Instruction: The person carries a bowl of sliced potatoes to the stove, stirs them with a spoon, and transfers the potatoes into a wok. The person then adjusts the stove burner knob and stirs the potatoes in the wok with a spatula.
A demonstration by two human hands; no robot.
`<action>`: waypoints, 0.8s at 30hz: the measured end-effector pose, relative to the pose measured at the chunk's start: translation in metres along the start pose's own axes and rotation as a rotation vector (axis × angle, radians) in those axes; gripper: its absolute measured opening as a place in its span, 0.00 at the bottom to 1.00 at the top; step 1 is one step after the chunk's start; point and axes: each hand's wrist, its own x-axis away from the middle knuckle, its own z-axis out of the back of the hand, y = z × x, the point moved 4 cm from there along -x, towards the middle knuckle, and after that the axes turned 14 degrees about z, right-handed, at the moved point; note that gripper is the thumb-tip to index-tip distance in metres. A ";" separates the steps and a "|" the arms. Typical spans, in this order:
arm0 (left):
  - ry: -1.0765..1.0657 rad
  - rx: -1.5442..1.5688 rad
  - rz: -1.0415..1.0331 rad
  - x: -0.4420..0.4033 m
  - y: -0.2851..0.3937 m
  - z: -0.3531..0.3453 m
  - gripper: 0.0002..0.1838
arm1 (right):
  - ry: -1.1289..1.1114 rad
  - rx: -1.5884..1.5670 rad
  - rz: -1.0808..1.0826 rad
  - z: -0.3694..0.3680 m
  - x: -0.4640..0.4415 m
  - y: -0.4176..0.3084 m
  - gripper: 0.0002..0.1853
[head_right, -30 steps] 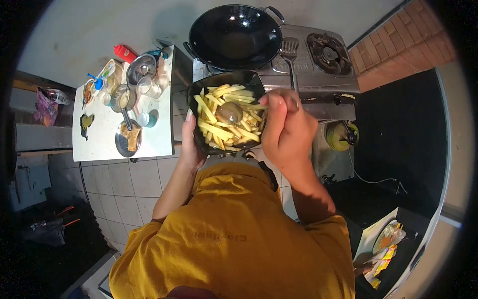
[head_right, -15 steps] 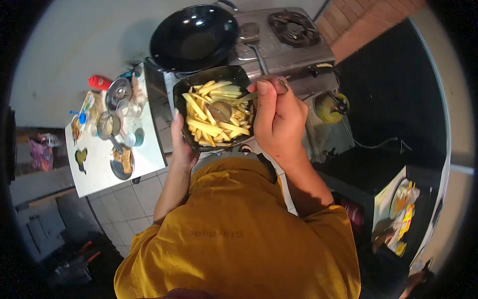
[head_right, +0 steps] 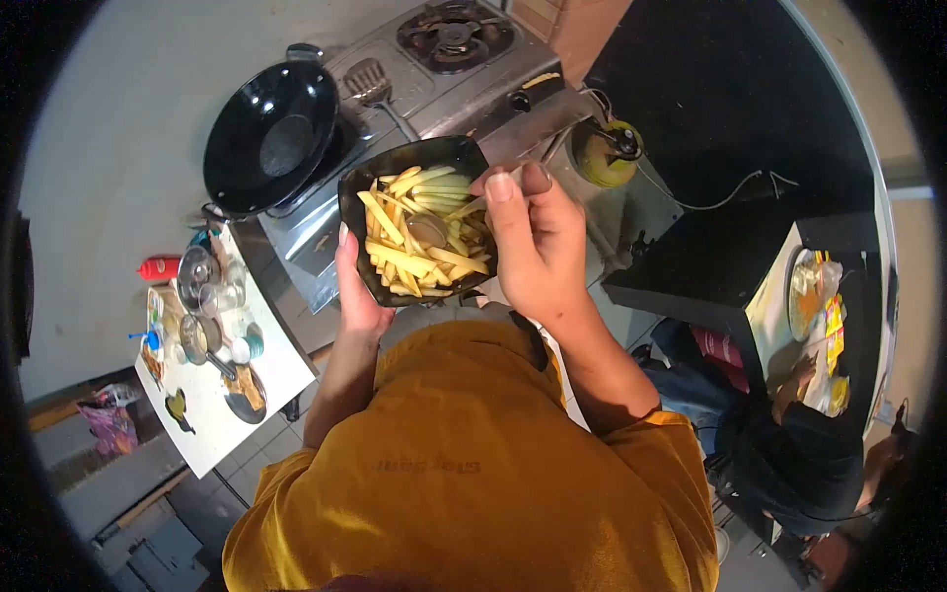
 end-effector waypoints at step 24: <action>0.018 -0.034 0.001 0.011 0.039 0.038 0.32 | 0.068 0.203 0.307 -0.045 0.008 -0.021 0.11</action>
